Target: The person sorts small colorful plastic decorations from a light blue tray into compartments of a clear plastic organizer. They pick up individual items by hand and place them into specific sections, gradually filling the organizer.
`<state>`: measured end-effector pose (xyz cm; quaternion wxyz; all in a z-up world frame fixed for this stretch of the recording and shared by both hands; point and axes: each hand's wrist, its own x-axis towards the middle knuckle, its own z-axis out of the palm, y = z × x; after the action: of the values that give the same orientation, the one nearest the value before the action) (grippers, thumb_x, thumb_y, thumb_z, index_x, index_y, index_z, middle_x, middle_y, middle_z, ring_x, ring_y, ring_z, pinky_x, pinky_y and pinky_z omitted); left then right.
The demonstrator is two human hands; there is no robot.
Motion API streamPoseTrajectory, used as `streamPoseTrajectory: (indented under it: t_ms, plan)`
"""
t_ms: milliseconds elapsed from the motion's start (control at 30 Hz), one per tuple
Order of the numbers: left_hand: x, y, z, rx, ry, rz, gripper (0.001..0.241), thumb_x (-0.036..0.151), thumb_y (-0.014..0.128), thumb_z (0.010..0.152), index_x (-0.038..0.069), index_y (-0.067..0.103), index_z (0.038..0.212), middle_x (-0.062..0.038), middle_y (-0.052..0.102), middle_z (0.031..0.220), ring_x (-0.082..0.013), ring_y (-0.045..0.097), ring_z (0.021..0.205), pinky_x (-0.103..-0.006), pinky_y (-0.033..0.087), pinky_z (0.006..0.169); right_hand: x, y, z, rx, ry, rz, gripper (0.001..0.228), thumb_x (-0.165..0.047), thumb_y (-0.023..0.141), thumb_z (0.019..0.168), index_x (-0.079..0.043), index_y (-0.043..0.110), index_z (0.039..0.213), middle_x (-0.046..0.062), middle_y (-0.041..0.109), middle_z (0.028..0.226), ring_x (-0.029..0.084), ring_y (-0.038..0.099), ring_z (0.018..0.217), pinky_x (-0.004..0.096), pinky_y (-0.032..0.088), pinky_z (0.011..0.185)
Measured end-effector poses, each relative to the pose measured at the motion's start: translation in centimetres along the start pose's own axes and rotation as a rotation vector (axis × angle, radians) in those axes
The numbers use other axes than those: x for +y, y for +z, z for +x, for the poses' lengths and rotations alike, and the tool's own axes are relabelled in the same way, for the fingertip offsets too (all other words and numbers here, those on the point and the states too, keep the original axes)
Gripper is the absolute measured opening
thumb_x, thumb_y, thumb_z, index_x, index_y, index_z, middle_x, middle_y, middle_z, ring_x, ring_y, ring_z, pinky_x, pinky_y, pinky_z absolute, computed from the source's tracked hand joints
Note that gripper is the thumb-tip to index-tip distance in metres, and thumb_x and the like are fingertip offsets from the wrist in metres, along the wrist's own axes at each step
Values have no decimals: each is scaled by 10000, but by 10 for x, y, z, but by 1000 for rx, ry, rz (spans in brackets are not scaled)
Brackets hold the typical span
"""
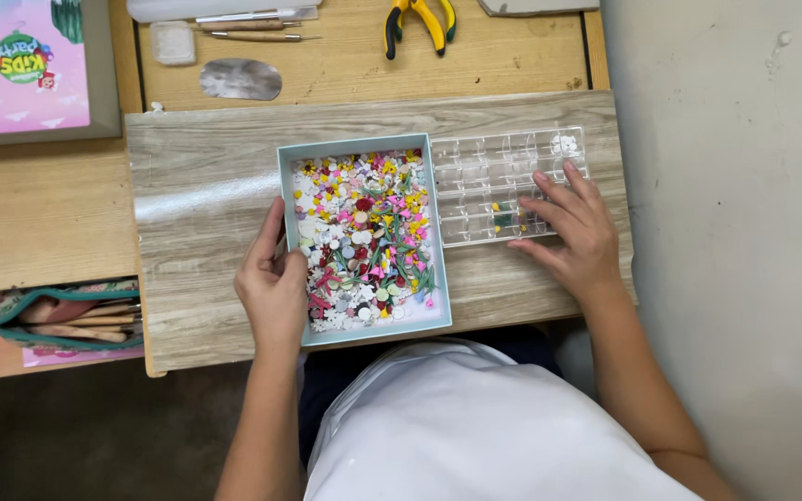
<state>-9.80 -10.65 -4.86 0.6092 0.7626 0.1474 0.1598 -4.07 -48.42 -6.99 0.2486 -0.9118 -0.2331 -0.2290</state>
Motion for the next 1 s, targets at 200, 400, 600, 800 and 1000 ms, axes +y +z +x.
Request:
streamPoseTrajectory:
  t_ms: [200,400,600,800,1000]
  plan:
    - [-3,-3,-15,17,-5,-13,643,-156,518,829,34,591,1440,-274,598,1420,-318,576,1299,-386,546,1004,-6,-6,-11,5,8,53,475,-492,859,820,-172,803,1166,42,705,1396,328,491,1461,408,267,1268]
    - [-14,-6,-27,14,-5,-41,645,-163,519,832,24,583,1447,-263,597,1428,-318,592,1295,-374,563,971,-13,-11,-26,8,9,65,478,-494,876,796,-171,812,1143,41,722,1367,327,508,1453,396,266,1276]
    - [-17,-16,-32,-2,28,-100,634,-149,519,822,12,583,1432,-246,606,1417,-255,508,1345,-369,527,1045,-26,-23,-40,-5,-35,66,450,-467,855,836,-143,812,1145,70,732,1351,377,546,1420,427,334,1260]
    - [-17,-16,-29,-9,47,-161,641,-160,514,812,10,586,1425,-270,605,1399,-267,534,1324,-392,521,1063,-35,-31,-56,-32,-35,75,452,-445,896,784,-149,818,1116,84,734,1327,408,565,1395,463,387,1232]
    - [-4,-15,-18,24,58,-93,635,-205,502,815,10,594,1405,-311,621,1341,-421,598,1276,-450,541,1046,-49,-38,-59,-44,-10,62,454,-454,873,801,-150,805,1130,110,685,1304,429,567,1348,501,442,1200]
